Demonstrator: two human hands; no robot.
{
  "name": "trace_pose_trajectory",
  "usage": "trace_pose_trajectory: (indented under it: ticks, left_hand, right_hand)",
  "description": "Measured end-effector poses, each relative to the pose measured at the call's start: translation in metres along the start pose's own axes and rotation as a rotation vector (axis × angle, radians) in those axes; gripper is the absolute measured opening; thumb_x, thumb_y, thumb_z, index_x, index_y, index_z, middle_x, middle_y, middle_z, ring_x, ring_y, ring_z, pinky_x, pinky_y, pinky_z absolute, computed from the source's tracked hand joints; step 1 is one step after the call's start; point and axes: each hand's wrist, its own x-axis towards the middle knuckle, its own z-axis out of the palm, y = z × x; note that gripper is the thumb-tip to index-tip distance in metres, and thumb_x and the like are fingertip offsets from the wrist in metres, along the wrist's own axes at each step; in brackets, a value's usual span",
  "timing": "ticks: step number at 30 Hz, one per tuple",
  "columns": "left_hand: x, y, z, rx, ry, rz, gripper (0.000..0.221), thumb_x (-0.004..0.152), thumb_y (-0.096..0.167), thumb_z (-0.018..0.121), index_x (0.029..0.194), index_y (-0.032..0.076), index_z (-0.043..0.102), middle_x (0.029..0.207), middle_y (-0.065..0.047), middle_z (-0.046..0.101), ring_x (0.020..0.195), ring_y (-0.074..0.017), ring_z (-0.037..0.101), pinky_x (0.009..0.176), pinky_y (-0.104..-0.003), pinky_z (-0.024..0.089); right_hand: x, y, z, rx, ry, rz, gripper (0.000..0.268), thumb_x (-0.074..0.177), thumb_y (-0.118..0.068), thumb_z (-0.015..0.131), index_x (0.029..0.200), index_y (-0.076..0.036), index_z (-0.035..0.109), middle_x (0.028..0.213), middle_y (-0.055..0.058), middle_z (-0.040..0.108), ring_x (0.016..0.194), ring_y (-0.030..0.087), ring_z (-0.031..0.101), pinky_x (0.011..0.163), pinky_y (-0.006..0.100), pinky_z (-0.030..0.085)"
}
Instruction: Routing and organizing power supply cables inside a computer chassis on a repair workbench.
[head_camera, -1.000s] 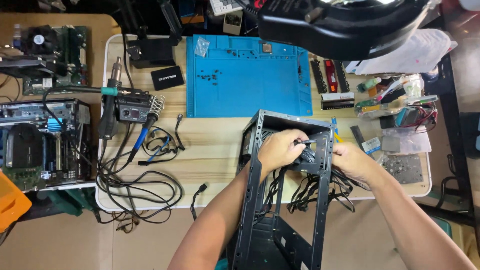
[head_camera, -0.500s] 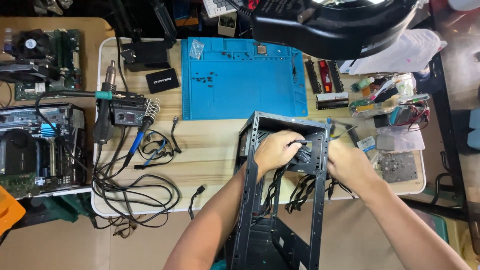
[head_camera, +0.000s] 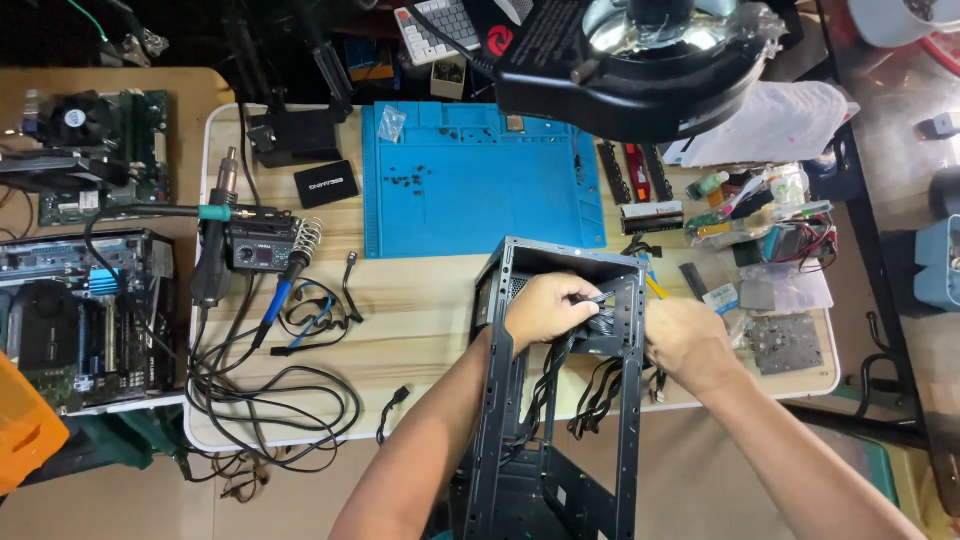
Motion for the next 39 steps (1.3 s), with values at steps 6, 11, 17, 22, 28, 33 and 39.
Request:
trace_pose_trajectory:
  ticks: [6,11,17,22,28,33,39]
  left_hand:
    - [0.008,-0.018,0.0,-0.076,-0.052,0.002,0.025,0.095,0.034,0.077,0.115,0.022,0.086,0.106,-0.009,0.084,0.102,-0.0281,0.081,0.088,-0.044,0.066]
    - [0.008,-0.015,0.002,-0.109,-0.086,0.021,0.024,0.094,0.028,0.081,0.117,0.025,0.087,0.114,-0.007,0.085,0.117,-0.0307,0.079,0.1,-0.044,0.063]
    - [0.011,-0.016,0.004,-0.081,-0.067,-0.032,0.023,0.094,0.03,0.081,0.115,0.027,0.088,0.106,-0.001,0.086,0.101,-0.0186,0.082,0.095,-0.036,0.065]
    - [0.013,-0.02,0.006,-0.069,-0.115,0.012,0.021,0.093,0.03,0.083,0.113,0.025,0.088,0.111,-0.004,0.085,0.116,-0.028,0.079,0.101,-0.042,0.062]
    - [0.011,-0.012,-0.001,-0.066,-0.15,0.089,0.019,0.093,0.023,0.082,0.11,0.019,0.088,0.112,-0.006,0.086,0.11,-0.0242,0.081,0.1,-0.039,0.063]
    - [0.006,-0.011,-0.006,-0.103,-0.162,0.137,0.018,0.094,0.016,0.079,0.11,0.014,0.088,0.115,-0.004,0.087,0.107,-0.0173,0.082,0.1,-0.032,0.062]
    - [0.004,-0.006,-0.007,-0.117,-0.194,0.088,0.018,0.093,0.016,0.079,0.108,0.015,0.088,0.112,-0.002,0.088,0.105,-0.014,0.082,0.099,-0.031,0.061]
  right_hand:
    - [0.063,-0.011,-0.087,1.245,-0.336,1.155,0.026,0.101,-0.03,0.075,0.1,-0.005,0.082,0.075,0.014,0.075,0.082,0.024,0.073,0.073,0.046,0.057]
    - [0.083,-0.008,-0.094,1.707,-0.417,1.253,0.008,0.092,-0.005,0.072,0.084,-0.006,0.07,0.066,0.001,0.052,0.064,0.018,0.058,0.055,0.024,0.039]
    - [0.059,-0.022,-0.139,1.844,-0.435,1.093,0.026,0.107,-0.01,0.06,0.081,-0.009,0.059,0.073,0.002,0.051,0.07,0.015,0.044,0.064,0.028,0.036]
    - [0.026,0.002,-0.16,1.848,-0.731,0.927,0.01,0.107,-0.01,0.061,0.11,-0.001,0.065,0.085,0.013,0.073,0.068,0.019,0.065,0.062,0.034,0.051]
    - [0.026,0.011,-0.211,1.14,-1.069,1.048,0.019,0.111,-0.015,0.06,0.122,-0.006,0.073,0.073,0.012,0.067,0.052,0.022,0.07,0.047,0.031,0.058]
    - [-0.047,0.012,-0.223,0.962,-0.652,0.946,0.03,0.107,-0.025,0.067,0.084,-0.008,0.076,0.056,0.007,0.074,0.06,0.016,0.07,0.079,0.03,0.058]
    - [-0.129,-0.024,-0.181,0.744,-0.735,1.345,0.031,0.108,-0.036,0.069,0.122,-0.015,0.087,0.111,0.006,0.095,0.092,0.022,0.094,0.089,0.033,0.067]
